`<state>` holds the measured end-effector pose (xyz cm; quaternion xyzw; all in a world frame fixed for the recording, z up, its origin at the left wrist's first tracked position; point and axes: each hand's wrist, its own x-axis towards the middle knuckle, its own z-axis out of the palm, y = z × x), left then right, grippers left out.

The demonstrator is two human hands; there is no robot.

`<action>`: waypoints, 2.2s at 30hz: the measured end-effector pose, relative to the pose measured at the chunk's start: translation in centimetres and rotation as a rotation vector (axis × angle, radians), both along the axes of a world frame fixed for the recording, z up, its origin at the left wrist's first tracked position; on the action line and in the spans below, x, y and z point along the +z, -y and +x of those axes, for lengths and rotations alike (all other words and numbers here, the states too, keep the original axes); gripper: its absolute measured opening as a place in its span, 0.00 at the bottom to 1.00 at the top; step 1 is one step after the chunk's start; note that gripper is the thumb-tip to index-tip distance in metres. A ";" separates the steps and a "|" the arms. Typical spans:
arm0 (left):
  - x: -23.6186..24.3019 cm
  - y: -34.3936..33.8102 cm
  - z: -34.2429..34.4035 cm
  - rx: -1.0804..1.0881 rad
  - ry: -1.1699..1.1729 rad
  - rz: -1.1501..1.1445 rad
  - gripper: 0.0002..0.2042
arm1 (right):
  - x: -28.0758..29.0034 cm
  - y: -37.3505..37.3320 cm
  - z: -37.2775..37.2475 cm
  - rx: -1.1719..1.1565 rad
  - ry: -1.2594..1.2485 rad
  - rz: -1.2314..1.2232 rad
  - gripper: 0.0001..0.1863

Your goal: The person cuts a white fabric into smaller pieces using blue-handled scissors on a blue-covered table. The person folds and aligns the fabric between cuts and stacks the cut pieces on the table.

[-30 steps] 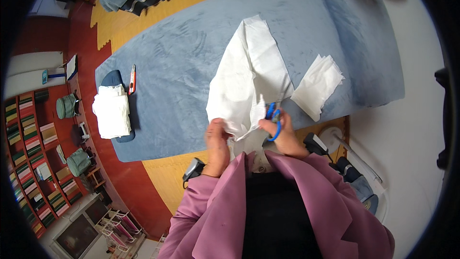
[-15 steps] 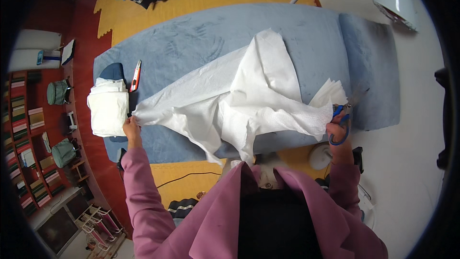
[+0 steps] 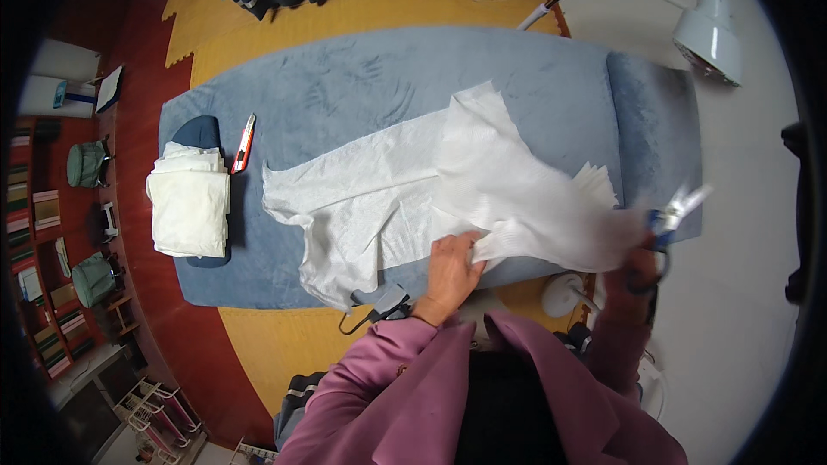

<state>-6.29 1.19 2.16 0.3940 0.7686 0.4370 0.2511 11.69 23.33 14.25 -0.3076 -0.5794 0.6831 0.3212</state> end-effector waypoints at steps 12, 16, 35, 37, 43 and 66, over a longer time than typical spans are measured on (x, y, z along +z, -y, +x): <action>6.4 -4.1 -10.4 0.009 -0.107 0.140 0.16 | 6.7 -17.2 0.6 -0.418 -0.304 -0.287 0.15; 18.6 -4.4 -20.6 0.194 -0.750 0.535 0.23 | 10.2 -18.3 -6.8 -0.090 -0.652 -0.247 0.11; 18.0 13.8 4.2 0.405 -0.818 -0.121 0.13 | -1.3 -4.5 4.8 -0.091 -0.239 -0.362 0.10; 16.2 14.3 6.4 0.443 -0.770 -0.208 0.13 | -2.8 -4.1 6.1 -0.098 -0.171 -0.319 0.12; 11.8 16.4 10.9 0.376 -0.644 -0.389 0.15 | -5.3 -1.0 9.3 -0.028 0.205 -0.359 0.13; 16.1 11.5 -8.6 0.763 -1.115 0.086 0.11 | 4.2 -9.6 -6.8 -0.266 -0.240 0.369 0.06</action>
